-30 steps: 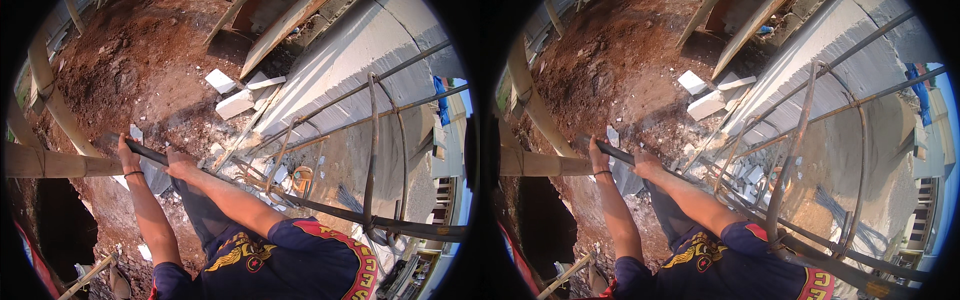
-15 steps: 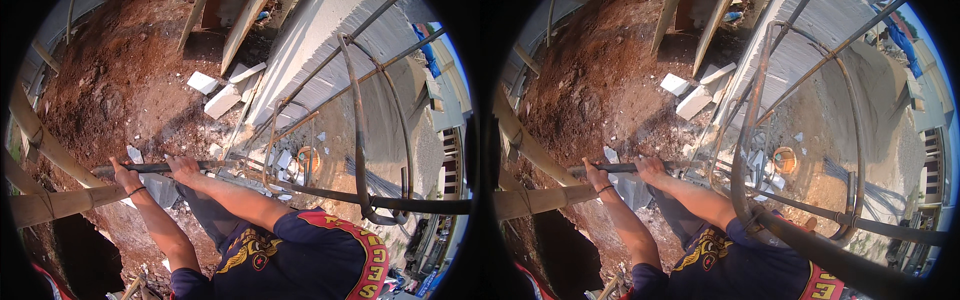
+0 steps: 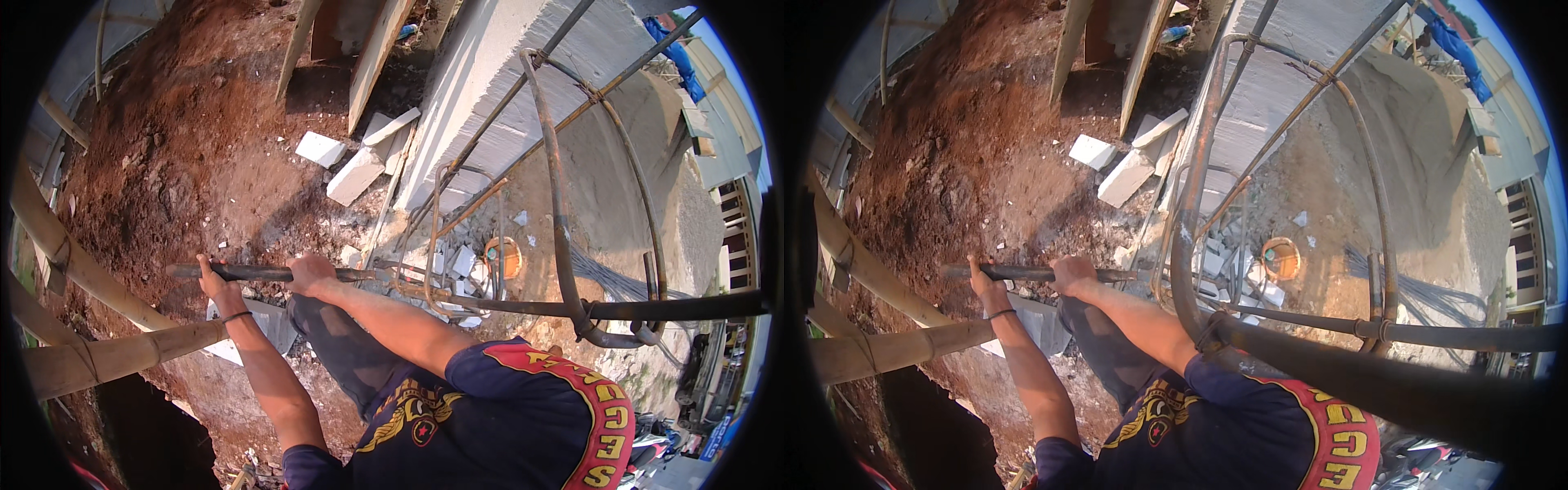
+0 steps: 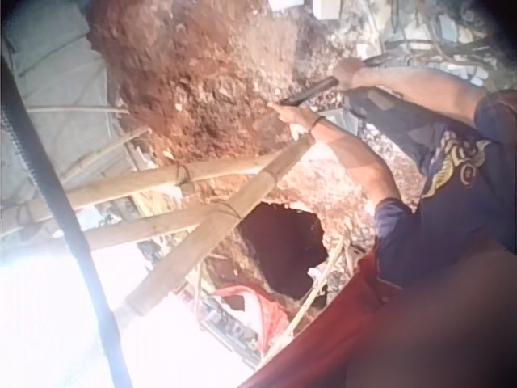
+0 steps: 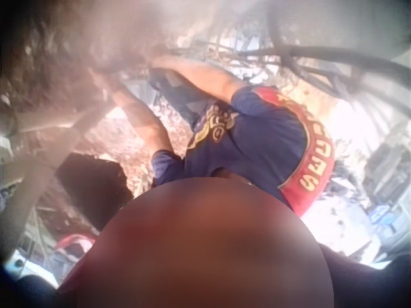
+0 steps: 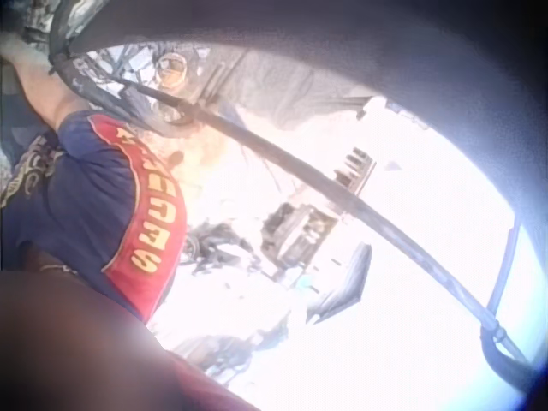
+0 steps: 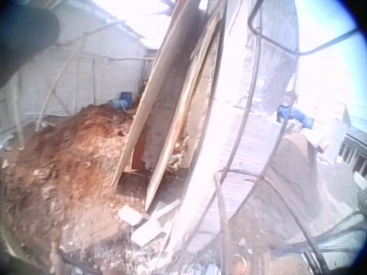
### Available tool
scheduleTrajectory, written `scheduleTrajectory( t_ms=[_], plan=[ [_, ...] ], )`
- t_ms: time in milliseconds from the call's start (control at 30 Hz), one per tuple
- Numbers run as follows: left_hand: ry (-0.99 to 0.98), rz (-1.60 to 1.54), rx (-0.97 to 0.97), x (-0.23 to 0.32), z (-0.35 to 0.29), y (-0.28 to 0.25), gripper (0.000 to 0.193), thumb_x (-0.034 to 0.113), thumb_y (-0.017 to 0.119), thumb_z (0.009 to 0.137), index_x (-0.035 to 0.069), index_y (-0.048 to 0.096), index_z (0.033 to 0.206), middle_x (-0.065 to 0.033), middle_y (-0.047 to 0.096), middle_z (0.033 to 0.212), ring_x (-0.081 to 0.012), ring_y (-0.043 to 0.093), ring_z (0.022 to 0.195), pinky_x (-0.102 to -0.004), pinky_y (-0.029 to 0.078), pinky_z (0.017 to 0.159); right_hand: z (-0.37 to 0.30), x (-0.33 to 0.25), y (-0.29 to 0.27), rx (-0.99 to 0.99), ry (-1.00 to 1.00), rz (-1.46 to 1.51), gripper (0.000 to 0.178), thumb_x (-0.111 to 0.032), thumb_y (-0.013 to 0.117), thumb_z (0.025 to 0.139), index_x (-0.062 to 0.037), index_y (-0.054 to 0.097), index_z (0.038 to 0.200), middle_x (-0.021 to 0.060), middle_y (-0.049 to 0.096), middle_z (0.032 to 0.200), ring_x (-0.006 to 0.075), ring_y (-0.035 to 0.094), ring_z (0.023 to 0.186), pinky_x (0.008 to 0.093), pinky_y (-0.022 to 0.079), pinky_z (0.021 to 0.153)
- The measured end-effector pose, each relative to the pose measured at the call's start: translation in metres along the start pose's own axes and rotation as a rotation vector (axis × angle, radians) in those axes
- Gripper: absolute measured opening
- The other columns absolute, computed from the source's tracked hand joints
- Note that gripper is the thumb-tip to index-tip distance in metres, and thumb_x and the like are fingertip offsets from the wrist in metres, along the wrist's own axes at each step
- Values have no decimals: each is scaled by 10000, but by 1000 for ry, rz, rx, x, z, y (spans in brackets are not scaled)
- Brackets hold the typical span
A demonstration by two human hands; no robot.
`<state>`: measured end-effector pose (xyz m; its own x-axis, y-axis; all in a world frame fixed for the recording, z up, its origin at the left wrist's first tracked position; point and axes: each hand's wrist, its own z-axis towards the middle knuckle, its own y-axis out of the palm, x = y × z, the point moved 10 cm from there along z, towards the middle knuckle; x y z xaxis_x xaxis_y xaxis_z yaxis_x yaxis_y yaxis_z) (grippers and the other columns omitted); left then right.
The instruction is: The person assembles a metal scaffolding structure by hand, inserting and securing metal rods into a frame. They repeatedly adjust and tighten connections between vertical and horizontal bars.
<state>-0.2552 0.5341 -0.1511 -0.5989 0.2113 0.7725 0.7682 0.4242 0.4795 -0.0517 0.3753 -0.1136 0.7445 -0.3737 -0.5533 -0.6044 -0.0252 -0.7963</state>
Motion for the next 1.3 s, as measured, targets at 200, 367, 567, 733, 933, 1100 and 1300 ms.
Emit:
scheduleTrajectory(
  t_ms=[200, 367, 567, 733, 933, 1100, 1300],
  plan=[
    [-155, -170, -261, -10, -23, 66, 194, 234, 675, 845, 124, 516, 838, -16, 513, 633, -147, 510, 546, -300, 467, 533, 7, 10, -18, 5, 64, 30, 338, -407, 683, 714, -129, 659, 905, 136, 654, 838, 301, 643, 833, 418, 513, 730],
    [-34, -48, -183, 13, -51, 80, 233, 266, 673, 847, 128, 494, 793, -2, 496, 600, -122, 484, 491, -278, 439, 497, -4, 6, -35, 106, 150, 105, 233, -267, 678, 720, -142, 654, 916, 113, 661, 827, 304, 649, 807, 422, 506, 730],
    [55, -80, -216, 37, -83, 83, 248, 272, 670, 849, 118, 483, 796, -2, 480, 589, -111, 465, 464, -269, 426, 458, -2, -36, -38, 149, 18, 118, 249, -238, 670, 735, -111, 591, 933, 141, 646, 779, 327, 640, 788, 443, 502, 695],
    [71, -59, -181, 49, -106, 81, 226, 245, 643, 870, 110, 478, 796, 6, 460, 587, -106, 462, 476, -264, 431, 470, -12, -40, -46, 218, -70, 103, 269, -256, 697, 702, -134, 600, 921, 122, 649, 765, 314, 643, 751, 437, 506, 668],
    [161, -80, -235, 66, -150, 88, 195, 205, 614, 884, 94, 474, 808, 0, 456, 591, -113, 463, 488, -262, 427, 471, -38, -41, -69, 275, -145, 145, 264, -276, 707, 693, -134, 621, 899, 129, 642, 712, 324, 640, 692, 444, 505, 629],
    [206, -62, -251, 74, -164, 79, 160, 163, 582, 894, 87, 469, 809, 0, 454, 600, -116, 469, 500, -258, 422, 470, -48, -37, -63, 180, -121, 143, 222, -220, 687, 697, -117, 630, 886, 151, 647, 770, 337, 636, 736, 453, 497, 638],
    [86, -97, -197, 53, -119, 85, 183, 211, 643, 866, 109, 497, 824, 11, 461, 628, -111, 456, 527, -250, 422, 495, -18, -41, -54, 227, -134, 177, 212, -205, 641, 721, -117, 632, 914, 150, 652, 809, 331, 638, 783, 445, 496, 687]
  ],
)
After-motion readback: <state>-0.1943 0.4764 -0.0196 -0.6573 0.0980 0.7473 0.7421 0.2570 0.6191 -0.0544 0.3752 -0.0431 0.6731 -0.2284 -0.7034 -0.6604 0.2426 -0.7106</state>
